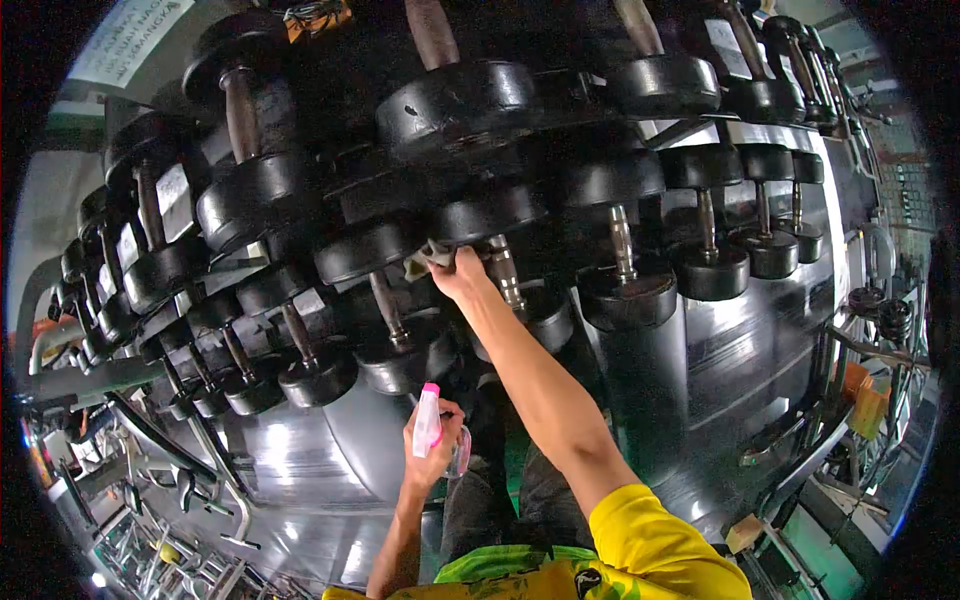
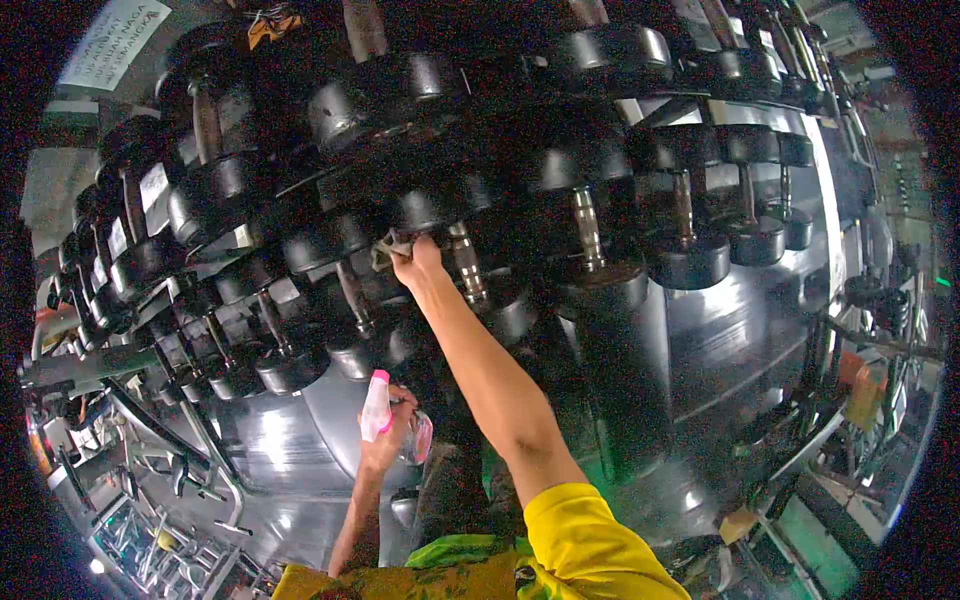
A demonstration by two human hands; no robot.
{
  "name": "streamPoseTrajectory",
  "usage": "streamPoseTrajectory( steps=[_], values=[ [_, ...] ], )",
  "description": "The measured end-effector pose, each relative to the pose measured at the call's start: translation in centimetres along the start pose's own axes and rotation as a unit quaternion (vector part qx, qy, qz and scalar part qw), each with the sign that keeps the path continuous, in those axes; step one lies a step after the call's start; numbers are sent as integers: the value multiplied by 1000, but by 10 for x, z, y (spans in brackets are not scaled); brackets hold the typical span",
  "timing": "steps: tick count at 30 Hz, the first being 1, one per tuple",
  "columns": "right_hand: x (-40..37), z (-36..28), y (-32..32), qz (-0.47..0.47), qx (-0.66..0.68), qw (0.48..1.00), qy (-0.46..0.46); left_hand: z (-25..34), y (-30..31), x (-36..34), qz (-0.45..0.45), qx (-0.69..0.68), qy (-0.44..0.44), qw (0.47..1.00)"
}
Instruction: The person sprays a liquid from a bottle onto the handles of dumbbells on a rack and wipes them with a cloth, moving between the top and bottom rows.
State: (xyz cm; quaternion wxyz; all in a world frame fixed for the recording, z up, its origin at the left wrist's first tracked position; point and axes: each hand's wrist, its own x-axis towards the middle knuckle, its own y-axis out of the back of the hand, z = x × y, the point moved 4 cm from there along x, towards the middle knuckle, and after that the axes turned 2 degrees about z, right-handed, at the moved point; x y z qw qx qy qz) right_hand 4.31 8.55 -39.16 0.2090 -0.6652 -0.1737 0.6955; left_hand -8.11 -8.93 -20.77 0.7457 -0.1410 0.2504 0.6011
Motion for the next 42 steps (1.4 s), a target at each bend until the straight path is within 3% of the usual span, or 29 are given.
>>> streamPoseTrajectory(
  steps=[5, 9, 13, 17, 19, 20, 21, 22, 23, 25, 27, 28, 31, 35, 38, 41, 42],
  values=[
    [-45, -24, -8, 40, -55, 992, -103, 2, -5, 3, 9, -20, 22, 1000],
    [-77, -55, -12, -46, -115, 986, -109, 16, -13, 5, -25, -18, 31, 999],
    [-122, -103, -27, 8, -169, 985, -29, 18, -17, 7, -47, -5, -12, 999],
    [-97, -169, 2, -91, -227, 968, 63, 21, -23, 6, -49, -36, 3, 998],
    [-129, -177, -15, -91, -215, 957, 170, 16, -27, 5, -47, -55, 10, 997],
    [-142, -177, -23, -69, -239, 930, 269, 15, -28, 5, -46, -70, 17, 996],
    [-152, -174, -28, -47, -262, 892, 365, 16, -30, 5, -45, -73, 15, 996],
    [-155, -174, -31, -53, -398, 775, 489, 17, -33, 5, -49, -76, 21, 996],
    [-152, -175, -26, -19, -491, 702, 516, 18, -36, 4, -56, -77, 28, 995],
    [-142, -159, -35, -27, -553, 606, 571, 17, -40, 6, -54, -74, 16, 996],
    [-131, -133, -42, 3, -646, 365, 670, 20, -41, 8, -49, -67, 5, 997],
    [-143, -121, -57, -21, -663, 308, 681, 24, -40, 10, -43, -34, -21, 998],
    [-151, -101, -80, -86, -704, 195, 677, 27, -39, 13, -36, -24, -20, 999],
    [-137, -36, -93, -275, -775, -15, 569, 22, -46, 19, -4, -60, 13, 998],
    [-110, 0, -90, -234, -806, -117, 531, 38, -49, 19, 4, -20, -32, 999],
    [-116, -6, -91, -248, -818, -161, 493, 35, -55, 16, 9, -30, -35, 999],
    [-119, -14, -87, -268, -781, -181, 534, 30, -56, 17, 9, -54, -20, 998]
  ],
)
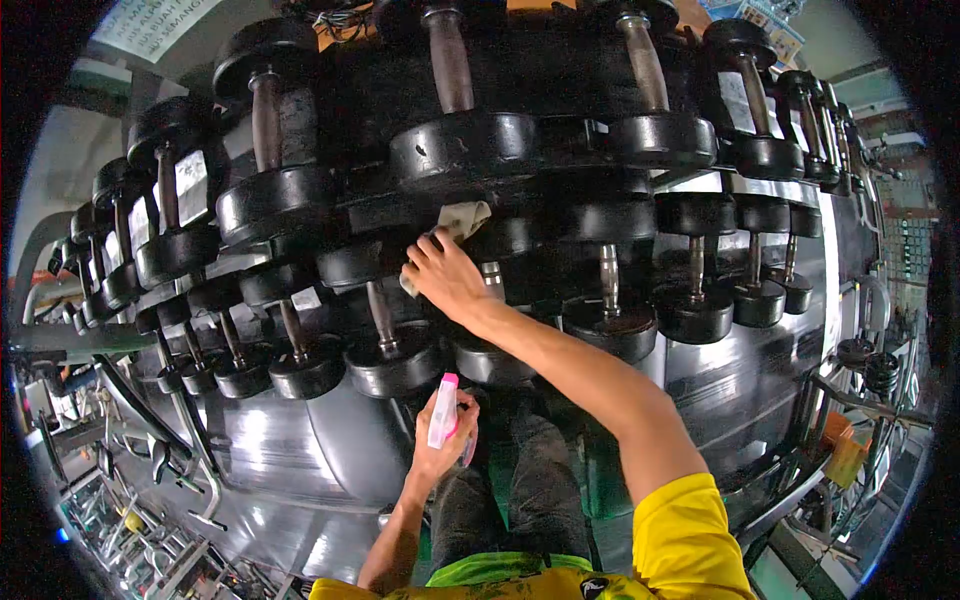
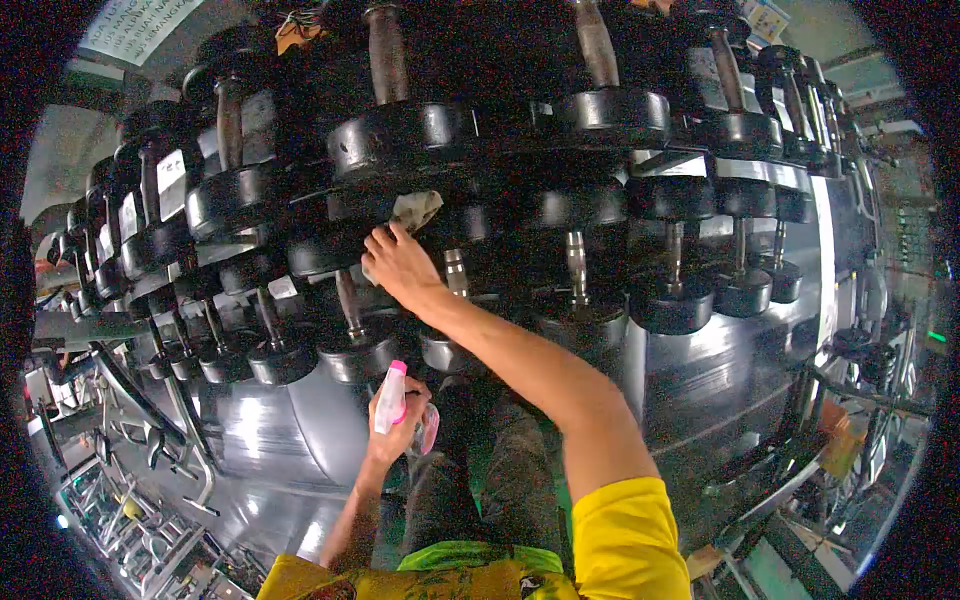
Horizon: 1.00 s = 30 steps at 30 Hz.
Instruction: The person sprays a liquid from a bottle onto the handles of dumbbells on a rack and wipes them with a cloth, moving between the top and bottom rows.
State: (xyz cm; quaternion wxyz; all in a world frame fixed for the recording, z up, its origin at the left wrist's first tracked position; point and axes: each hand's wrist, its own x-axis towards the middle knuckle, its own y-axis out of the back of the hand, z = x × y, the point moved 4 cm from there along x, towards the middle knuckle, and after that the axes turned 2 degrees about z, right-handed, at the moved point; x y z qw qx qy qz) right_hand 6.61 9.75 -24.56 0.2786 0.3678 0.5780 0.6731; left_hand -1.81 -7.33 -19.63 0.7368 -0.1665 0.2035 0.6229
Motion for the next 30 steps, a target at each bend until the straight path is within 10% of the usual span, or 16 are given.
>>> streamPoseTrajectory(
  steps=[3, 8, 11, 17, 19, 27, 30],
  values=[
    [-31, 28, 20, 76, 80, 993, 35, -6, -1, 1, -7, 47, -34, 998],
    [-100, 88, 12, 169, 169, 951, -195, -10, -5, -3, -13, -5, 1, 1000],
    [-138, 104, -19, 96, 294, 830, -463, -8, -6, -2, -18, -1, 9, 1000],
    [-152, 89, -27, 102, 395, 743, -530, -9, -14, 0, -16, 22, 24, 999],
    [-169, 67, -64, 103, 545, 582, -594, -11, -14, -4, -15, 21, 25, 999],
    [-113, 23, -11, 59, 245, 902, -351, -19, -10, -6, -13, 37, 33, 999],
    [-116, 23, -8, 9, 244, 936, -253, -22, -10, -8, 1, 22, 43, 999]
  ],
)
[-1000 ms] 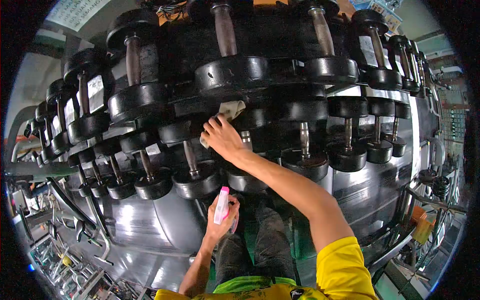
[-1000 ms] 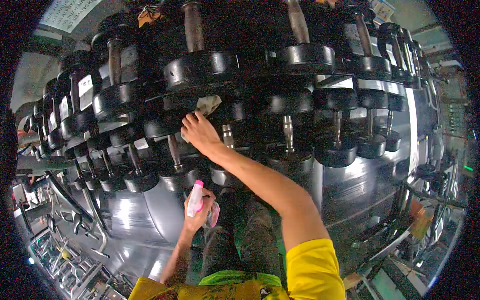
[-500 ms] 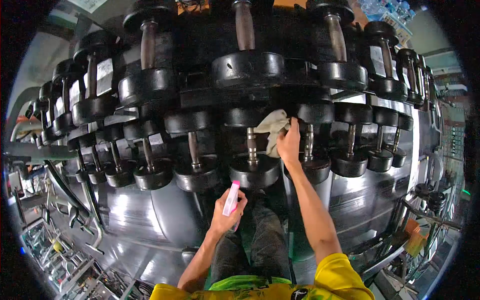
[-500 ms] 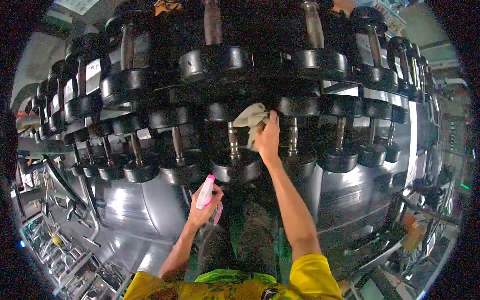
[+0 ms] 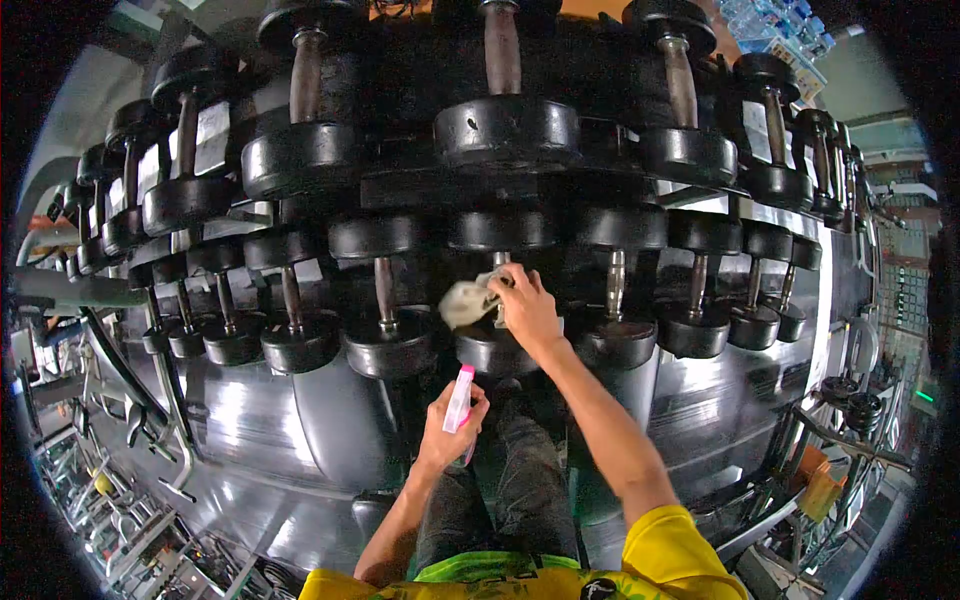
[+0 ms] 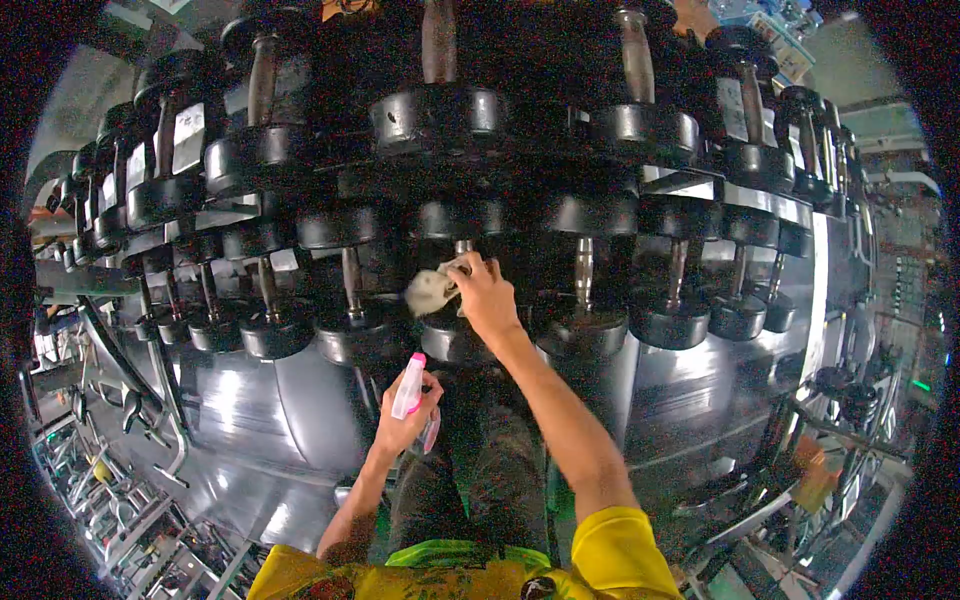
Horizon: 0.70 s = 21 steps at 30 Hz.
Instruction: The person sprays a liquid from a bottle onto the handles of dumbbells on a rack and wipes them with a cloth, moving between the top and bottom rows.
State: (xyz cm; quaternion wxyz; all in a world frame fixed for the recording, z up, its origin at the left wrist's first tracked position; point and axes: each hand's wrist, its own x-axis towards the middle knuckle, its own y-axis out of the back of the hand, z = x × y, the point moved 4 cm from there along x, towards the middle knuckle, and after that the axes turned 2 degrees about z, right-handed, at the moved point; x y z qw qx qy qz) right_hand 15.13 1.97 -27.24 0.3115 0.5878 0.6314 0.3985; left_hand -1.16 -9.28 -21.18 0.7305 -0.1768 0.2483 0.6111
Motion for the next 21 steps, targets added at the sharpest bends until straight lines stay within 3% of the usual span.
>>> streamPoseTrajectory(
  steps=[2, 3, 5, 7, 9, 10, 11, 13, 16, 17, 21],
  values=[
    [-7, 4, -3, -89, -35, 992, 82, 5, -1, -2, 6, 1, -19, 1000],
    [-11, 9, 1, -89, -35, 992, 82, 8, -1, -2, 13, -1, -37, 999],
    [-16, 16, 7, -230, 6, 972, 48, 11, 0, -3, 7, -3, -26, 1000],
    [-2, 16, 26, -228, 8, 974, 17, 11, 1, -3, 5, -4, -17, 1000],
    [16, 21, 24, -292, 53, 954, -53, 11, 5, -4, 9, 14, -44, 999],
    [24, 14, 27, -224, 102, 965, -85, 9, 7, -4, 11, 15, -42, 999],
    [26, 4, 20, -226, 103, 965, -85, 8, 8, -5, 21, 4, -35, 999],
    [35, -21, 11, -111, 120, 984, -64, 3, 11, -6, 32, -8, -27, 999],
    [23, -31, -67, -168, 38, 985, -30, -5, 13, -6, 27, -40, -1, 999],
    [19, -34, -83, -278, -1, 960, -22, -3, 14, -7, 34, -36, 1, 999],
    [16, -35, -130, -341, -28, 937, -68, 2, 22, -11, 56, -20, -14, 998]
  ],
)
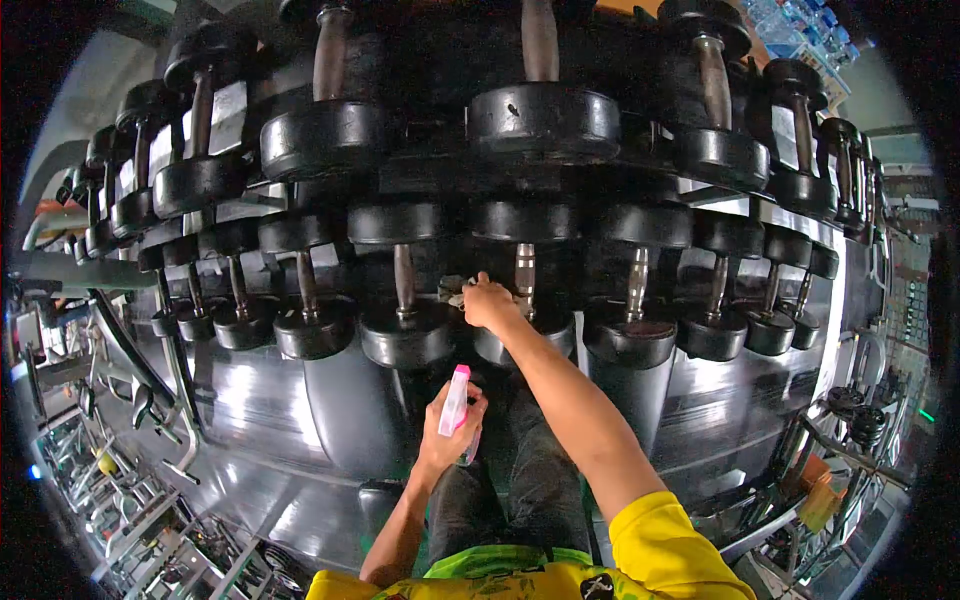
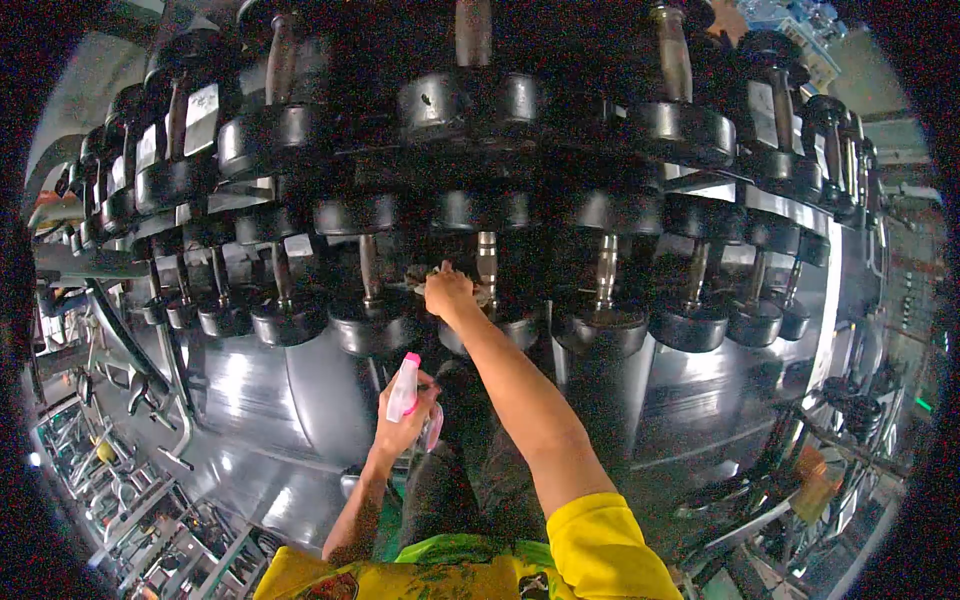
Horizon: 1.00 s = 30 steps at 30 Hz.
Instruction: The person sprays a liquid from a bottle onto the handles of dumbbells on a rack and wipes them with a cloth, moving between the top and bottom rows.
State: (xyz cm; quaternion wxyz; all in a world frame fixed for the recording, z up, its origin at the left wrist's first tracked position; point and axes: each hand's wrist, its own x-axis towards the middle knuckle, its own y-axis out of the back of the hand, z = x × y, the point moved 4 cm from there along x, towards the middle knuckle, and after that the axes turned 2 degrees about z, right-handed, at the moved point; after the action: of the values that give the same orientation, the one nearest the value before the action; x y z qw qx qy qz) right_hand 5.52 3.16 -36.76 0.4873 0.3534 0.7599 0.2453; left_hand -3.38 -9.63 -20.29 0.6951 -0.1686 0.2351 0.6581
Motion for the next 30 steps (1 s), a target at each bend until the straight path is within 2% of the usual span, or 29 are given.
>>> streamPoseTrajectory(
  steps=[1, 5, 7, 8, 10, 12, 14, 16, 18, 19, 20, 21, 22, 24, 25, 26, 28, 29, 30],
  values=[
    [-1, 2, 1, -30, 8, 999, -32, 0, 0, 0, -1, -2, 1, 1000],
    [-16, 0, 31, -33, 32, 998, -35, -9, 2, 2, -5, -19, 14, 1000],
    [-39, -2, 47, 22, 37, 998, 35, -11, 5, 1, -9, -22, 25, 999],
    [-52, 6, 56, 19, 37, 999, 33, -8, 4, 1, -12, -16, 22, 1000],
    [-80, 17, 81, 19, 117, 978, 171, -8, 4, 2, -16, -13, 18, 1000],
    [-100, 37, 98, -21, 173, 967, 184, -13, 6, 3, -13, -36, 41, 998],
    [-108, 70, 107, -61, 193, 969, 140, -10, 9, 4, -15, -26, 28, 999],
    [-110, 112, 109, -77, 62, 994, -43, -7, 13, 5, -16, -15, 17, 1000],
    [-111, 131, 122, -56, -93, 986, -128, -5, 15, 6, -22, -1, 22, 1000],
    [-107, 136, 120, 9, -45, 991, -129, -6, 16, 8, -24, -1, 22, 999],
    [-100, 137, 111, 10, -45, 991, -130, -8, 17, 9, -28, -3, 18, 999],
    [-90, 134, 98, 25, 99, 988, -119, -9, 17, 9, -32, -4, 15, 999],
    [-79, 131, 83, 39, 241, 964, -106, -11, 17, 9, -33, -2, 16, 999],
    [-48, 129, 27, -66, 35, 997, -37, -11, 16, 9, -33, 4, 0, 999],
    [-43, 126, 24, -65, 73, 992, -79, -11, 15, 9, -36, 7, 1, 999],
    [-38, 127, 28, -64, 76, 992, -82, -10, 13, 9, -40, 10, 4, 999],
    [-38, 124, 37, -157, 56, 984, -64, -9, 9, 7, -48, 15, 6, 999],
    [-36, 132, 26, -114, 49, 991, -46, -9, 7, 6, -49, 13, 5, 999],
    [-48, 125, 35, -113, 50, 991, -47, -10, 7, 5, -47, 10, 3, 999]
  ],
)
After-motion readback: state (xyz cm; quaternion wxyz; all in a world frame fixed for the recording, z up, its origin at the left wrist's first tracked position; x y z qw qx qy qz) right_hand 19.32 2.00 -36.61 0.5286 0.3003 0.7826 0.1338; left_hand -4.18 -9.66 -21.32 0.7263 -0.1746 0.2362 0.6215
